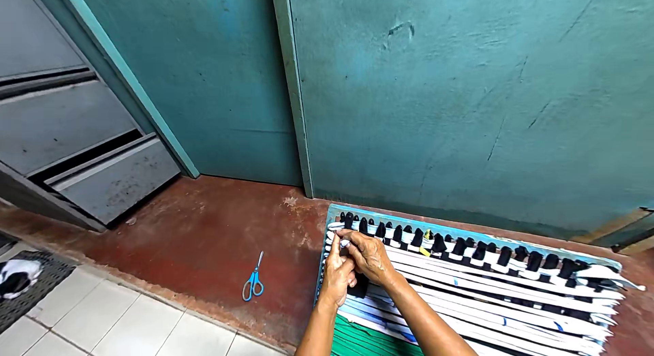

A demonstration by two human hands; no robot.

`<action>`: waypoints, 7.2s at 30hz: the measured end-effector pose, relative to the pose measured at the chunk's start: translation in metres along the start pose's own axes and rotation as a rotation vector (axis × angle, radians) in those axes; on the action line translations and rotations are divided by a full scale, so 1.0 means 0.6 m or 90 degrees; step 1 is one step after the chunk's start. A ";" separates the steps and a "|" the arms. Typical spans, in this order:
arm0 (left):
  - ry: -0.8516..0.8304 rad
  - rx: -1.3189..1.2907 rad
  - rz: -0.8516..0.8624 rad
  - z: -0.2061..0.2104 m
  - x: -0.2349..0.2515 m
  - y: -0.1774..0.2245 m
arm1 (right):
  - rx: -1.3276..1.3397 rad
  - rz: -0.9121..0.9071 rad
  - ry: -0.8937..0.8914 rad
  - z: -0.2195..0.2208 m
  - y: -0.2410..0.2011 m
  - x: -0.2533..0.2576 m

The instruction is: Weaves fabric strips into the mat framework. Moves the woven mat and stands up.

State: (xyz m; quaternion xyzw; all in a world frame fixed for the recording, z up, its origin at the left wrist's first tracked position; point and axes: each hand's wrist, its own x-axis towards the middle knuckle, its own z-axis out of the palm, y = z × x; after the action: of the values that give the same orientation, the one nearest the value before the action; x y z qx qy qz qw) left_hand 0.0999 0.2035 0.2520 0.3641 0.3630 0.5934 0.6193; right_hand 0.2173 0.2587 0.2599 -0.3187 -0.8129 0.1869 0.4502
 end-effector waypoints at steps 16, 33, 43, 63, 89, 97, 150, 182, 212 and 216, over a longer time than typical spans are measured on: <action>0.020 0.150 0.058 -0.004 0.009 -0.012 | 0.068 0.008 -0.006 -0.001 0.020 0.009; 0.060 0.287 0.078 -0.011 0.009 -0.011 | 0.074 -0.006 -0.014 -0.002 0.024 -0.002; 0.055 0.066 -0.010 0.011 0.008 0.004 | 0.141 0.012 -0.022 -0.006 0.027 -0.002; 0.053 0.128 -0.008 0.004 0.019 0.008 | 0.210 0.008 -0.001 -0.007 0.033 -0.008; 0.067 0.149 0.029 0.001 0.007 -0.009 | 0.340 0.078 0.021 -0.020 0.035 -0.009; 0.197 0.316 0.260 0.011 0.000 -0.025 | 0.313 0.053 0.008 -0.020 0.042 -0.010; 0.139 0.921 0.359 -0.009 -0.015 0.014 | 0.286 0.413 -0.064 -0.014 -0.037 0.051; 0.467 0.895 0.487 -0.031 0.043 0.071 | -0.023 0.135 0.259 0.060 -0.044 0.017; 0.217 0.564 0.438 -0.055 0.085 0.109 | -0.073 0.052 0.145 0.056 -0.055 0.062; 0.197 0.536 0.420 -0.058 0.092 0.111 | -0.064 0.046 0.160 0.055 -0.053 0.059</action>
State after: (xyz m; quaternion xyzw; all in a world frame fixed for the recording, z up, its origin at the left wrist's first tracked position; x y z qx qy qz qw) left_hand 0.0398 0.2614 0.2936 0.5829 0.5221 0.6063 0.1413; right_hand 0.1642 0.2593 0.2835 -0.3909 -0.7463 0.1209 0.5250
